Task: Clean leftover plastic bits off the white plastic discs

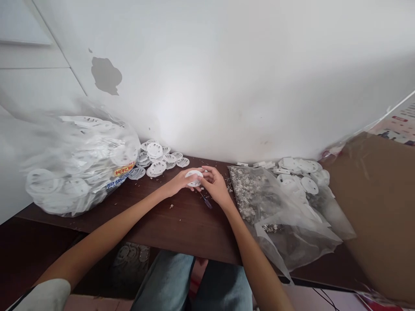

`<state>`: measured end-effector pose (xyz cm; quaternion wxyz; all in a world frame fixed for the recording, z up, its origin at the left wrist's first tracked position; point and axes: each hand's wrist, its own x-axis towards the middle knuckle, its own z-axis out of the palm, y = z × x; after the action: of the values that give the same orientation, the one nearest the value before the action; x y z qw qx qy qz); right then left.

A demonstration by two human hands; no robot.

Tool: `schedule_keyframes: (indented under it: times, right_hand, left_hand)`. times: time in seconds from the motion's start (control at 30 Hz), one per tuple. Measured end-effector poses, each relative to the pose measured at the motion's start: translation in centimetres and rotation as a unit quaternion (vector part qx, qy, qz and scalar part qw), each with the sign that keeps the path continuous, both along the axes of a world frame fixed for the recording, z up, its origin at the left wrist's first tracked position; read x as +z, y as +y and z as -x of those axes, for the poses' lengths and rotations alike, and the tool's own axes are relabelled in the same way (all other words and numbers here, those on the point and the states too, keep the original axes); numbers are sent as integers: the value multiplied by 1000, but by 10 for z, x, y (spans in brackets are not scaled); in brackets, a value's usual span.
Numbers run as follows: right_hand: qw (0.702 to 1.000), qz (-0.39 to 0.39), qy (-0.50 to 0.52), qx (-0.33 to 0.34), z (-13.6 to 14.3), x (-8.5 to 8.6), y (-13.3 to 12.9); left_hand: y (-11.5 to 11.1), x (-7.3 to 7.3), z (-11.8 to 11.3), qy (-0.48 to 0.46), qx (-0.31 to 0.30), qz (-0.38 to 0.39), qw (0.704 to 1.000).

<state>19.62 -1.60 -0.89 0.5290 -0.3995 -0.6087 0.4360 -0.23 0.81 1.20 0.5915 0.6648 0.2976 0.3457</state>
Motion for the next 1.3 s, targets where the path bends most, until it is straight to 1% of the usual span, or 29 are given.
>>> schedule_keyframes:
  times: [0.03,0.07,0.13,0.17,0.2,0.23,0.33,0.37,0.43,0.5,0.57,0.63,0.7,0.73,0.8,0.87,0.9,0.97,1.1,1.2,1.3]
  right_hand:
    - [999,-17,-22,-19,0,1,0]
    - [996,-38,-53,-53,0,2,-1]
    - [979,-85,-134,-130,-3,5,-2]
    - [966,-105,-180,-151,-6,6,-2]
    - [954,-119,-227,-153,-8,8,-3]
    - [943,-127,-274,-138,-11,9,-5]
    - [902,-123,-407,-68,-14,9,-9]
    - [889,-118,-438,-55,-13,7,-10]
    - [873,-105,-473,-48,-8,2,-12]
    - [868,-91,-486,-50,-3,-4,-12]
    - [864,-85,-493,-55,-1,-8,-10]
    - [861,-87,-497,-63,-3,-8,-7]
    - [862,-91,-492,-80,-6,-3,-5]
    - [866,-92,-483,-90,-8,0,-5]
    - [885,-84,-448,-99,-9,8,-7]
    - [909,-56,-404,-81,-5,14,-11]
    - [917,-45,-390,-70,-2,16,-13]
    - [922,-43,-381,-56,7,15,-18]
    - [909,-58,-409,-58,23,4,-23]
    - [895,-54,-433,-87,27,-3,-21]
    - [889,-50,-442,-111,28,-5,-20]
  left_hand:
    - [0,0,-2,-7,-15,46,999]
    - [1,-1,-4,-14,-16,82,996]
    - [3,-2,-5,-36,18,123,992]
    - [4,-2,-4,-52,42,133,989]
    - [7,-2,-2,-71,65,141,985]
    - [10,-2,0,-95,84,148,981]
    - [21,-1,11,-171,117,186,960]
    - [24,-1,14,-190,124,198,954]
    - [28,-2,17,-208,131,210,946]
    - [29,-6,16,-201,129,201,950]
    - [29,-12,12,-188,128,174,958]
    - [27,-17,8,-178,128,135,966]
    - [26,-22,6,-168,125,97,973]
    - [26,-23,5,-161,121,82,976]
    - [24,-25,5,-144,109,54,982]
    - [22,-25,6,-123,92,29,988]
    - [22,-25,6,-112,84,19,990]
    - [21,-25,6,-93,72,6,993]
    - [23,-24,5,-73,58,10,996]
    - [23,-20,6,-52,51,18,997]
    - [22,-16,8,-18,41,15,999]
